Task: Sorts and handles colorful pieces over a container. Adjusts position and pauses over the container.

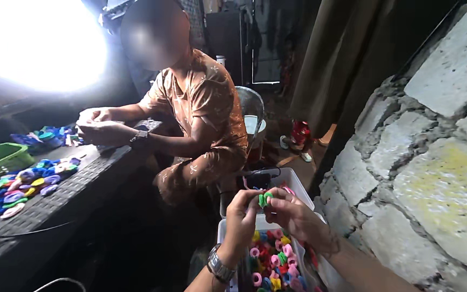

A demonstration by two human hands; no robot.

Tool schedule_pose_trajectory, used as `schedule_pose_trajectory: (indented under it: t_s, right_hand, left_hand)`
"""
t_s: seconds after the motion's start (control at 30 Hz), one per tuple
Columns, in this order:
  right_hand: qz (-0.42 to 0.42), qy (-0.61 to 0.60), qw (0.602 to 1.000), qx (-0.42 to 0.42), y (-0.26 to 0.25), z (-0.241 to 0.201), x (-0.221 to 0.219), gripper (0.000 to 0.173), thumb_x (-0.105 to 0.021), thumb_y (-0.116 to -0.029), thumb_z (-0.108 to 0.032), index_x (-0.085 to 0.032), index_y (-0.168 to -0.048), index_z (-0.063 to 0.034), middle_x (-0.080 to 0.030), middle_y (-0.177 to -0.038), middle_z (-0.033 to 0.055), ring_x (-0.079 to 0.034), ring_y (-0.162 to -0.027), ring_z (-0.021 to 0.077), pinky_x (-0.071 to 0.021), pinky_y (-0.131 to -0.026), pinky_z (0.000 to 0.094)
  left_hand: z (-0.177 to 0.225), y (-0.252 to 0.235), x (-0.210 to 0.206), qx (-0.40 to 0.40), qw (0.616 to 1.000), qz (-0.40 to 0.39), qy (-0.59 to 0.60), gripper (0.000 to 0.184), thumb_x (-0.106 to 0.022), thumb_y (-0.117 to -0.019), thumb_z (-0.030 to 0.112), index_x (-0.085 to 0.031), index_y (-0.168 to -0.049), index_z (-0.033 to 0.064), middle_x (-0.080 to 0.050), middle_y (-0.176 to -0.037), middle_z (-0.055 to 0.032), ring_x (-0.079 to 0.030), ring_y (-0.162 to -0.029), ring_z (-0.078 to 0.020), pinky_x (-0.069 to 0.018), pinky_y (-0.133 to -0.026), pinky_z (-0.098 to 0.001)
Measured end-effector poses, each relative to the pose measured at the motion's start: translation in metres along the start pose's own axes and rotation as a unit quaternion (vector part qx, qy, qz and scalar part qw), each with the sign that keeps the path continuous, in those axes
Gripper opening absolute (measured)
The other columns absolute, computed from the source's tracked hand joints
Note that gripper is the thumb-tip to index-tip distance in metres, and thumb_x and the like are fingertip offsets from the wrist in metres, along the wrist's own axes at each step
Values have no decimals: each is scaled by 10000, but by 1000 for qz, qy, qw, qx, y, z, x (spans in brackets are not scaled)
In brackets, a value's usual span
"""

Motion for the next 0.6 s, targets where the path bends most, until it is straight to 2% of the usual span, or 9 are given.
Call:
schedule_pose_trajectory:
  t_s: [0.07, 0.17, 0.3, 0.37, 0.4, 0.47, 0.53, 0.57, 0.6]
  right_hand:
    - [-72, 173, 977, 106, -2, 2, 4, 107, -607, -982, -208, -698, -975, -152, -652, -979, -75, -620, -889, 7, -538, -799, 206]
    - [-38, 418, 893, 161, -1, 4, 0, 226, -648, -952, -235, -744, -953, -31, -665, -1003, 69, -624, -903, 60, -529, -801, 214]
    - [-60, 537, 838, 79, 1, 7, -2, 277, -616, -982, -277, -763, -1037, -49, -683, -1042, 118, -650, -916, 167, -548, -819, 332]
    - [-57, 611, 790, 9, 2, 8, -1, 344, -582, -1012, -315, -722, -1209, -70, -682, -1157, 156, -667, -1045, 306, -533, -905, 523]
    - [-34, 618, 785, 0, 2, 8, 0, 386, -573, -1017, -310, -676, -1299, -66, -665, -1219, 169, -662, -1076, 327, -525, -919, 547]
    - [23, 537, 843, 11, -1, 4, 5, 519, -558, -1015, -271, -519, -1485, -54, -617, -1320, 140, -648, -1046, 225, -546, -888, 418]
    - [29, 295, 955, 33, 1, -3, 6, 605, -545, -1013, -191, -358, -1577, -77, -598, -1323, 51, -642, -949, 75, -559, -798, 246]
    - [17, 142, 989, 32, 3, -5, 5, 559, -536, -1018, -186, -395, -1557, -134, -622, -1248, 18, -648, -896, 71, -564, -763, 236]
    - [3, 25, 999, 37, 4, -5, 7, 464, -586, -1005, -231, -532, -1462, -173, -663, -1140, 0, -657, -853, 80, -575, -741, 246]
  left_hand:
    - [0, 0, 4, 6, 1000, 26, 16, 171, -563, -1000, 44, -703, -1074, -21, -701, -990, -25, -664, -868, -9, -570, -802, -180]
    - [-1, 0, 5, 10, 999, 45, 21, 158, -568, -987, 22, -695, -1058, -39, -699, -985, -38, -665, -878, -13, -568, -818, -186]
    - [-3, 1, 8, 5, 997, 76, 30, 114, -583, -997, 52, -679, -995, -9, -689, -911, 2, -654, -797, -3, -569, -745, -181]
    - [-1, 2, 8, -12, 995, 88, 36, 101, -580, -1005, 63, -650, -960, 5, -679, -863, 11, -657, -728, -14, -585, -690, -195]
    - [-2, 2, 7, -23, 995, 89, 35, 108, -573, -1014, 75, -633, -953, 9, -681, -852, 8, -666, -716, -29, -595, -683, -211]
    - [-2, 1, 7, -35, 996, 80, 14, 137, -545, -1034, 107, -600, -949, 14, -674, -836, -3, -677, -717, -48, -602, -681, -230]
    - [-1, 0, 4, -17, 998, 51, -29, 152, -525, -1040, 111, -592, -949, 11, -677, -815, -11, -673, -711, -41, -588, -675, -217]
    - [-1, 0, 2, 1, 998, 30, -56, 168, -523, -1039, 113, -601, -944, -1, -659, -812, -20, -655, -715, -40, -573, -687, -209]
    - [-2, 0, 1, 19, 996, 9, -86, 195, -518, -1040, 126, -616, -939, -9, -628, -820, -29, -627, -728, -40, -550, -703, -201]
Point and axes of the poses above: each hand's wrist, its own y-axis away from the middle knuckle, its own x-axis out of the back of the hand, z = x × y, the point moved 4 cm from there along -y, towards the middle knuckle
